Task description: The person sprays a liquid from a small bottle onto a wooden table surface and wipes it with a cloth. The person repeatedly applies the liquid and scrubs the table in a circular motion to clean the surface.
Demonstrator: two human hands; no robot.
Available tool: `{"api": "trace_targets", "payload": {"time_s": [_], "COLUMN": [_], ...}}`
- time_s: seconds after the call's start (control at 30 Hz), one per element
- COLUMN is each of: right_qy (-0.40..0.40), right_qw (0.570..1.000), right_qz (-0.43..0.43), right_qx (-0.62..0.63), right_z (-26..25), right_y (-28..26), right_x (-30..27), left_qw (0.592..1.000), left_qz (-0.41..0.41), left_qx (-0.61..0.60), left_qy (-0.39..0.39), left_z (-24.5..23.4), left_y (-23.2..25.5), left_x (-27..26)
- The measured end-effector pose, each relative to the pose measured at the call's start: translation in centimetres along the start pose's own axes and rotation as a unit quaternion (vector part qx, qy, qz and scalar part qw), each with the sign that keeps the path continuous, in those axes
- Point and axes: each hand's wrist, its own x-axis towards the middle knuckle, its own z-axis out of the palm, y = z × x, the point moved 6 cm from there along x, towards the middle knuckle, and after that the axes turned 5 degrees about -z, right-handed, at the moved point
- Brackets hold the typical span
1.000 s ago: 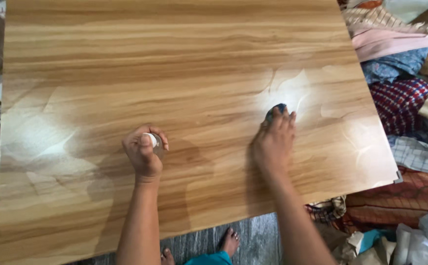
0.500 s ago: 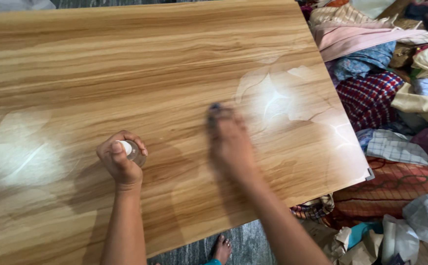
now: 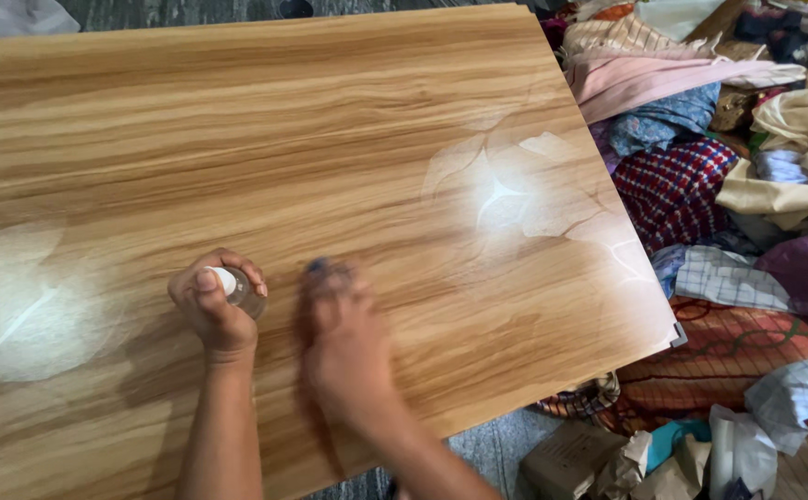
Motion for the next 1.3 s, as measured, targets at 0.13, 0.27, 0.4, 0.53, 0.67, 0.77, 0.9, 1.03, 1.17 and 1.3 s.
{"api": "trace_targets", "payload": {"time_s": [0.13, 0.27, 0.4, 0.53, 0.67, 0.77, 0.9, 1.03, 1.17, 1.3], "right_qy": [0.069, 0.045, 0.158, 0.158, 0.126, 0.02, 0.088, 0.077, 0.187, 0.196], "right_qw": [0.988, 0.995, 0.983, 0.973, 0.982, 0.988, 0.987, 0.98, 0.977, 0.978], "right_qz": [-0.132, -0.071, 0.065, 0.117, 0.019, -0.03, -0.13, -0.165, -0.063, 0.043], "right_qx": [-0.026, -0.048, -0.068, -0.118, -0.138, -0.151, -0.018, -0.075, -0.078, -0.065], "right_z": [-1.6, -4.6, -9.3, -7.6, -2.6, 1.8, 1.0, 0.4, -5.4, -6.9], "right_y": [-1.9, 6.5, 15.3, 15.8, 8.7, 1.7, -0.7, 3.2, 11.6, 14.3], "right_x": [-0.5, 2.0, 5.5, 7.1, 9.1, 8.8, 7.6, 9.7, 11.4, 12.5], "left_qw": [1.0, 1.0, 0.999, 1.0, 1.0, 1.0, 0.997, 0.997, 0.998, 0.999], "left_qz": [-0.007, -0.005, -0.004, 0.0, 0.003, -0.003, 0.0, -0.01, -0.018, -0.02], "left_qx": [-0.009, -0.021, -0.035, -0.028, -0.029, -0.009, -0.061, -0.06, -0.053, -0.023], "left_qy": [-0.006, -0.006, -0.004, -0.003, 0.005, 0.022, 0.036, 0.037, 0.027, 0.023], "left_z": [0.6, 0.7, 0.7, 1.2, 1.6, 1.2, 0.6, 0.0, 0.3, 1.0], "left_y": [-0.6, -1.0, -1.3, -1.2, -1.4, -1.8, -2.3, -3.1, -2.9, -2.9], "left_x": [0.5, 0.6, 0.7, 0.9, 1.4, 0.8, 0.6, 0.5, 1.0, 2.5]}}
